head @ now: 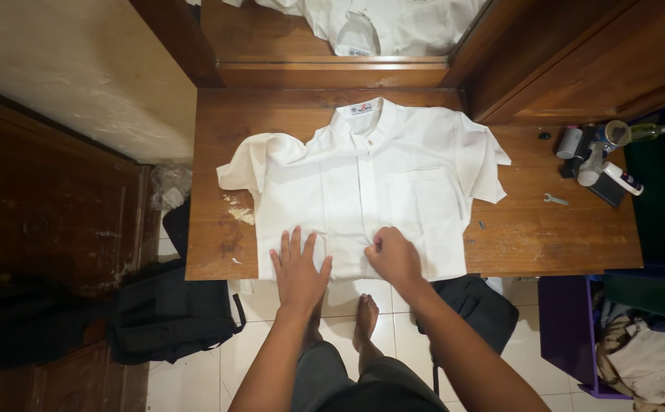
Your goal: The person folds a black t-shirt and a white short-sleeved shirt on a wooden table, then stacks them on a bed with other folded clothes. The person smooths and aligns each garment before folding and placing it in a pile.
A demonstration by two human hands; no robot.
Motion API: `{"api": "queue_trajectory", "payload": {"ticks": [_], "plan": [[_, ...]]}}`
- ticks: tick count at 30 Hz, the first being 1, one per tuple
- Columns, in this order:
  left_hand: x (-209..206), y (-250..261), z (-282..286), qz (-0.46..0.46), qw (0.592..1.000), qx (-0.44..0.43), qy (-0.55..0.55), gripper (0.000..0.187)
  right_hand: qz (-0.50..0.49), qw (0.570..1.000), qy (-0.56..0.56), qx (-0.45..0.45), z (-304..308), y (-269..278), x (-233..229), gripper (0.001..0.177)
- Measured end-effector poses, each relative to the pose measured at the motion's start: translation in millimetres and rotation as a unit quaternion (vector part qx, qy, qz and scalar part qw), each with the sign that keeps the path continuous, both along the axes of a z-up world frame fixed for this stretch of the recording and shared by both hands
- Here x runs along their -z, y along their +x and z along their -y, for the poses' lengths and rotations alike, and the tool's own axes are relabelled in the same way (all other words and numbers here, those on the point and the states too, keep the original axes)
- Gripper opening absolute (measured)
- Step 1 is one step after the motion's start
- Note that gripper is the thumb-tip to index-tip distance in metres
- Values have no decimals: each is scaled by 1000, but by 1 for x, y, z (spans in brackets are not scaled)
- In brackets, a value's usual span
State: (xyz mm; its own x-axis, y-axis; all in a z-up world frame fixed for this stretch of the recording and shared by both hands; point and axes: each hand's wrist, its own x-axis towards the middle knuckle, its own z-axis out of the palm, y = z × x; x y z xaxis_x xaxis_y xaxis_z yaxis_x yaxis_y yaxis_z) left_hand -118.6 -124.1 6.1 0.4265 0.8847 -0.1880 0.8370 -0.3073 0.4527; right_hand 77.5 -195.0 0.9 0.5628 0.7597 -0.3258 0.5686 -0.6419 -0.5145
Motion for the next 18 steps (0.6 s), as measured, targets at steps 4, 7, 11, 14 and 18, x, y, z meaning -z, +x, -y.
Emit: {"api": "queue_trajectory", "payload": {"ticks": [4,7,11,14,18], "plan": [[-3,3,-10,-30,999,-24,-36,68,-44,995,84,-31,-1,3,0,25],[1,17,-26,-27,999,17,-10,64,-4,974,201,-100,-9,0,-1,33],[14,39,-88,-40,996,-29,71,70,70,970,156,-172,-46,9,6,57],[18,30,-154,104,971,-174,129,91,112,974,54,-192,-70,30,10,69],[13,-4,-234,18,980,-169,100,112,173,966,-37,-190,-84,47,13,73]]}}
